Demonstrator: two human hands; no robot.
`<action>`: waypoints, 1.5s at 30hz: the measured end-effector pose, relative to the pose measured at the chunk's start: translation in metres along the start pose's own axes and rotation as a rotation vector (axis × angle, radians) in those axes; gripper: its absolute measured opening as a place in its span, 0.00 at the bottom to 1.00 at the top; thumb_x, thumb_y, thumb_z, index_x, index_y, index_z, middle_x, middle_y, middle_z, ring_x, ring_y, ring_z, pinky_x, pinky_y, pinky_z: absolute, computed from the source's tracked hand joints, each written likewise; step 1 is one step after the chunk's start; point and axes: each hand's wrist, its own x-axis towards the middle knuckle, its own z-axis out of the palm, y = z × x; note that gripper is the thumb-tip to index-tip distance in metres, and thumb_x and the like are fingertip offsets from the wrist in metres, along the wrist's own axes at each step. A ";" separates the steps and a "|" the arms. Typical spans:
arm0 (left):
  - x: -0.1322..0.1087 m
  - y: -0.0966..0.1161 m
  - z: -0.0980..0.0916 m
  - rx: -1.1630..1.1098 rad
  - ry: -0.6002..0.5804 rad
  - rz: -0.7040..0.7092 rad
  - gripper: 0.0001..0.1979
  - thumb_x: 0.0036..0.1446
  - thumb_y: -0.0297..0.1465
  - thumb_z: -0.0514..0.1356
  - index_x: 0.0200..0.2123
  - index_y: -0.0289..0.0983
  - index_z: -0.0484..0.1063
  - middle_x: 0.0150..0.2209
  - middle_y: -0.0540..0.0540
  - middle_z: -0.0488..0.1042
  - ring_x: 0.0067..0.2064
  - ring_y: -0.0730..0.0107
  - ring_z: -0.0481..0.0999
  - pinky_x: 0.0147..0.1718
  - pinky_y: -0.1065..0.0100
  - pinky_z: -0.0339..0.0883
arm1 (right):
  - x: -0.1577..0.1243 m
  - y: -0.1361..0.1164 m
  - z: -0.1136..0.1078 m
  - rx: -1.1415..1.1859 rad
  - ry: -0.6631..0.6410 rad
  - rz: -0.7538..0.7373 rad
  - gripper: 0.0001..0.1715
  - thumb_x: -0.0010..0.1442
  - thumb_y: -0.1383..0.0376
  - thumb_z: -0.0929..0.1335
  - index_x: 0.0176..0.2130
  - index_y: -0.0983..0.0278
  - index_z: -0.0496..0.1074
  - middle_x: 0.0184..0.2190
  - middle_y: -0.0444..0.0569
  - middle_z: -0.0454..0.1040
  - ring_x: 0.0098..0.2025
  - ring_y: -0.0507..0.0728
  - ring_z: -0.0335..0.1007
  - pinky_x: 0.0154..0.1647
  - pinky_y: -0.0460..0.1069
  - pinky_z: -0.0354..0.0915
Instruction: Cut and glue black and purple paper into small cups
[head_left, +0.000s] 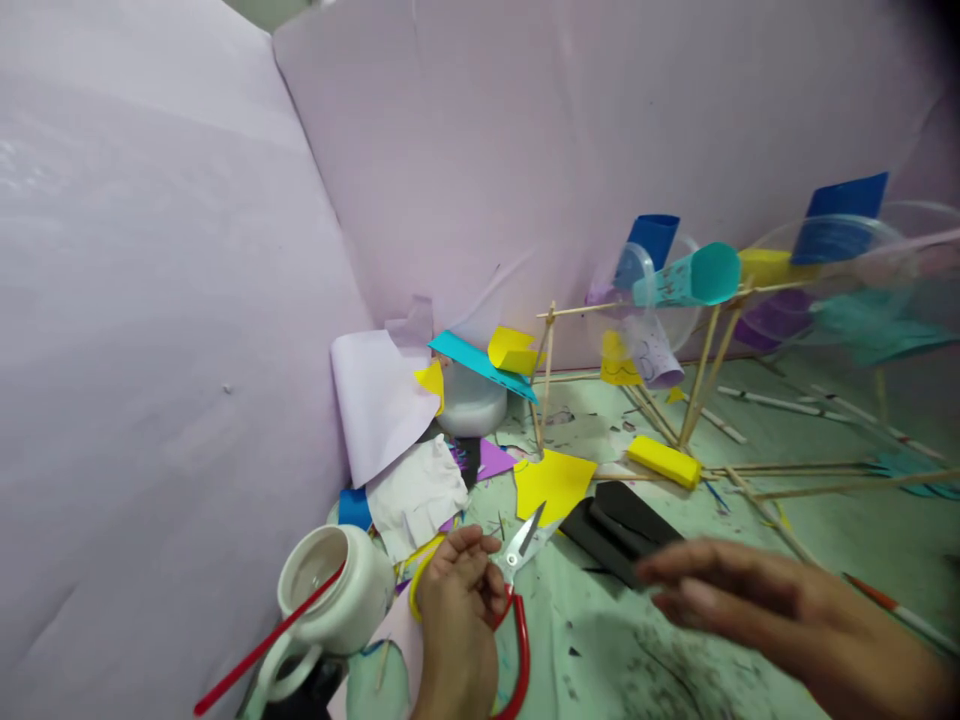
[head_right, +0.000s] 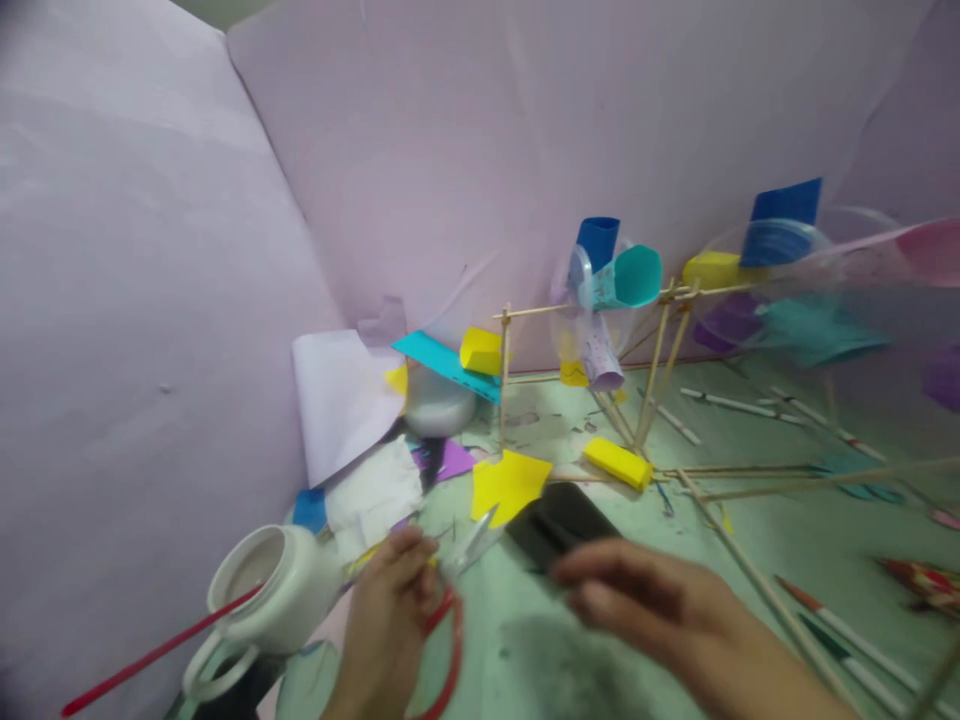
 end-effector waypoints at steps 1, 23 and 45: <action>0.001 -0.003 -0.002 0.032 -0.018 0.030 0.07 0.40 0.25 0.60 0.27 0.35 0.67 0.21 0.52 0.71 0.15 0.81 0.61 0.14 0.77 0.51 | 0.011 -0.019 0.007 -0.026 -0.041 -0.047 0.18 0.41 0.52 0.71 0.33 0.57 0.77 0.36 0.53 0.77 0.39 0.65 0.73 0.41 0.56 0.69; 0.007 -0.018 -0.017 0.176 -0.147 -0.046 0.10 0.48 0.35 0.59 0.23 0.34 0.69 0.22 0.49 0.71 0.17 0.81 0.64 0.16 0.77 0.53 | 0.158 -0.065 0.106 -0.727 -0.238 -0.602 0.07 0.47 0.74 0.67 0.28 0.65 0.73 0.33 0.52 0.74 0.45 0.62 0.66 0.49 0.55 0.56; 0.003 -0.018 -0.018 0.066 -0.107 0.012 0.15 0.50 0.40 0.58 0.25 0.32 0.70 0.19 0.46 0.72 0.17 0.78 0.67 0.15 0.78 0.54 | 0.131 -0.080 0.083 -0.181 -0.304 0.063 0.10 0.46 0.77 0.68 0.20 0.67 0.66 0.17 0.44 0.70 0.29 0.55 0.73 0.31 0.45 0.69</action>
